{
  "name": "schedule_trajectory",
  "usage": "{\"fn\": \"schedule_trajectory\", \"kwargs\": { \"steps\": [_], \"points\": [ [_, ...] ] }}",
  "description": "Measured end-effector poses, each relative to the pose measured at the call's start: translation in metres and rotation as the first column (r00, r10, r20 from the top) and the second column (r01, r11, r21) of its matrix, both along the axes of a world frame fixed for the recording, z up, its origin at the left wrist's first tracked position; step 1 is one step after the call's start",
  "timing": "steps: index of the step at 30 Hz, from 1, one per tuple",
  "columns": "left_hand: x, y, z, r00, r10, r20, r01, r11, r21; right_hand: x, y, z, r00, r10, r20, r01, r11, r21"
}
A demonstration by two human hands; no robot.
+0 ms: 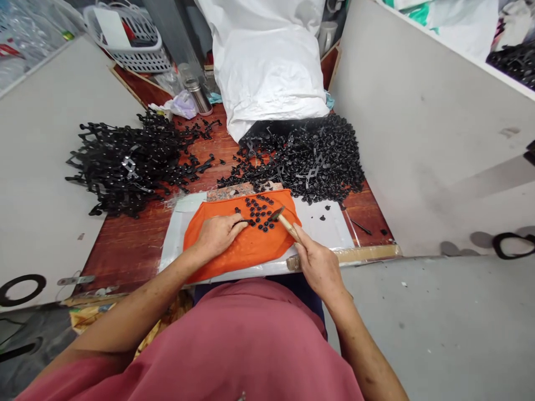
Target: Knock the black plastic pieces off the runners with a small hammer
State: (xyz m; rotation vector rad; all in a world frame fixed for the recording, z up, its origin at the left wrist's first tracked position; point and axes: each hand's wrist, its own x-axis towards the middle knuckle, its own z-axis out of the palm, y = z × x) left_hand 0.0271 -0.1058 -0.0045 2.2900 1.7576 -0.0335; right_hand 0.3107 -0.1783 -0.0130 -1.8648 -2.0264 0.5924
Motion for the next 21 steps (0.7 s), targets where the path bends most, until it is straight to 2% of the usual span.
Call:
{"fn": "schedule_trajectory", "kwargs": {
  "steps": [6,9,12,16,21],
  "points": [
    [0.006,0.000,0.007,0.998,-0.022,-0.051,0.022,1.000,-0.002,-0.007,0.002,0.014,0.999,0.045,0.028,-0.046,0.999,0.006],
    [0.008,0.000,0.011,0.997,-0.016,-0.077,0.015,1.000,-0.012,-0.014,0.002,0.023,0.997,0.074,0.025,-0.076,0.993,0.089],
    [0.009,-0.001,0.010,0.996,-0.006,-0.090,0.004,1.000,-0.020,-0.026,0.001,0.024,0.994,0.107,0.012,-0.108,0.980,0.165],
    [0.009,-0.003,0.007,0.995,0.006,-0.104,-0.010,0.999,-0.033,-0.038,0.001,0.018,0.968,0.181,0.174,-0.195,0.979,0.064],
    [0.009,-0.005,0.004,0.993,0.014,-0.119,-0.016,1.000,-0.019,-0.042,0.001,0.018,0.970,0.156,0.188,-0.172,0.982,0.072]
  ]
}}
